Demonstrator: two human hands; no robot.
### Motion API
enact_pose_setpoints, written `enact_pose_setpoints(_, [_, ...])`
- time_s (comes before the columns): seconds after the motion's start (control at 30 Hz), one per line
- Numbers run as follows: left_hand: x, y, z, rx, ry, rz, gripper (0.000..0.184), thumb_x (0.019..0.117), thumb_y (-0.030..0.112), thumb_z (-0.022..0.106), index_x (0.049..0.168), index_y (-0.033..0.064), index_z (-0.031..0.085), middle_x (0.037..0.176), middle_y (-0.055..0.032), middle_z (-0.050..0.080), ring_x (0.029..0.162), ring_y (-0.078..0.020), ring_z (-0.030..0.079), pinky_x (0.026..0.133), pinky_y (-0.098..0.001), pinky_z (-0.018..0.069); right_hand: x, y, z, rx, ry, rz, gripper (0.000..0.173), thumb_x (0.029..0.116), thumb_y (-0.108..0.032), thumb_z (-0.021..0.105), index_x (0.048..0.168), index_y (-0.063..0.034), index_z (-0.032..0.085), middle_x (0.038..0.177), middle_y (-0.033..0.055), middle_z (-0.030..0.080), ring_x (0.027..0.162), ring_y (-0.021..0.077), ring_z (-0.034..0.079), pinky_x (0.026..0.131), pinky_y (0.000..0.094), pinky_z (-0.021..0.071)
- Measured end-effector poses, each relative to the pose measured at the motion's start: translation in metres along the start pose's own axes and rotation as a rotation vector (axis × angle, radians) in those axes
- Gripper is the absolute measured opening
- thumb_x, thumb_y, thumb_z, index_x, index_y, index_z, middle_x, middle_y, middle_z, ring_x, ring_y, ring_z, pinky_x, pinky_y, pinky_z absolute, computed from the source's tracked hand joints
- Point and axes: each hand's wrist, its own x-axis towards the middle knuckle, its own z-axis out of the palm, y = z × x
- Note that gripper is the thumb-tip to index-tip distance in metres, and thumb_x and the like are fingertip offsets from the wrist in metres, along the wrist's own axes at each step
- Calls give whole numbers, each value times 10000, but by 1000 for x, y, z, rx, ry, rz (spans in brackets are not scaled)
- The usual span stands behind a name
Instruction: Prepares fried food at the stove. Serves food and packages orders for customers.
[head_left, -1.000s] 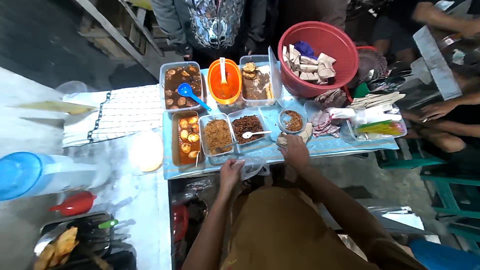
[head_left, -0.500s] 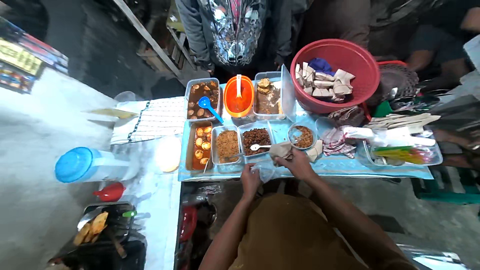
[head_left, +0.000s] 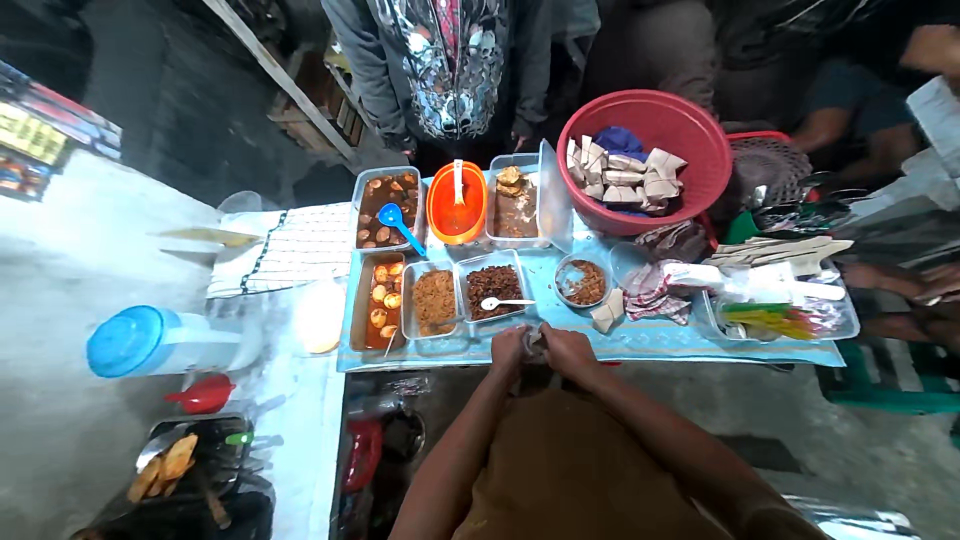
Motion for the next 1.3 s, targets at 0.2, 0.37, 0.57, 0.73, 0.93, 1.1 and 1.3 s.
enact_pose_setpoints(0.2, [-22,6,16,437,23,221,288,1047,270,568,1186,43,679,1047,-142,715,916,-247,715,859,-477,589,-1,-11,-32,-46,-17,193,371,1040,-273,478,1233,-1,640,1159,217,704,1127,384,675,919,574,521])
enact_pose_setpoints(0.37, [-18,-1,22,417,16,145,281,1014,173,580,1225,-10,615,1044,-176,695,886,-262,724,837,-460,608,3,6,-39,-75,41,206,353,1055,-263,467,1192,2,656,1138,215,710,1106,381,684,904,571,521])
enact_pose_setpoints(0.57, [-13,3,18,258,39,195,279,1009,215,615,1182,-2,648,1016,-164,692,832,-250,726,772,-464,636,-18,81,-58,-165,336,-7,320,961,-46,557,1258,-83,669,1271,149,670,1240,389,592,942,585,506])
enact_pose_setpoints(0.73, [-20,11,10,244,46,168,340,968,223,699,1207,-8,624,1020,-161,678,850,-233,699,792,-436,608,-5,145,-33,-301,346,-188,354,955,16,548,1283,-86,634,1298,166,650,1264,406,581,1002,594,478])
enact_pose_setpoints(0.93, [-31,10,0,0,0,67,261,1014,203,657,1147,-21,644,1011,-146,691,867,-223,719,769,-422,636,0,173,-27,-309,305,-284,257,961,-20,573,1182,-103,674,1318,156,642,1300,419,548,1000,630,459])
enact_pose_setpoints(1.1, [-35,13,2,-124,4,32,233,1020,192,649,1125,-15,653,978,-139,698,818,-233,721,740,-417,637,-20,147,-46,-80,516,-44,270,1065,-247,504,1194,-96,686,1168,110,732,1135,313,682,995,516,510])
enact_pose_setpoints(1.3, [-38,18,9,-90,4,142,218,1018,194,648,1082,-14,649,927,-112,700,805,-198,714,750,-375,627,-48,82,-46,438,842,-125,213,1020,-231,623,1145,-81,707,1112,35,761,965,145,745,835,345,632])
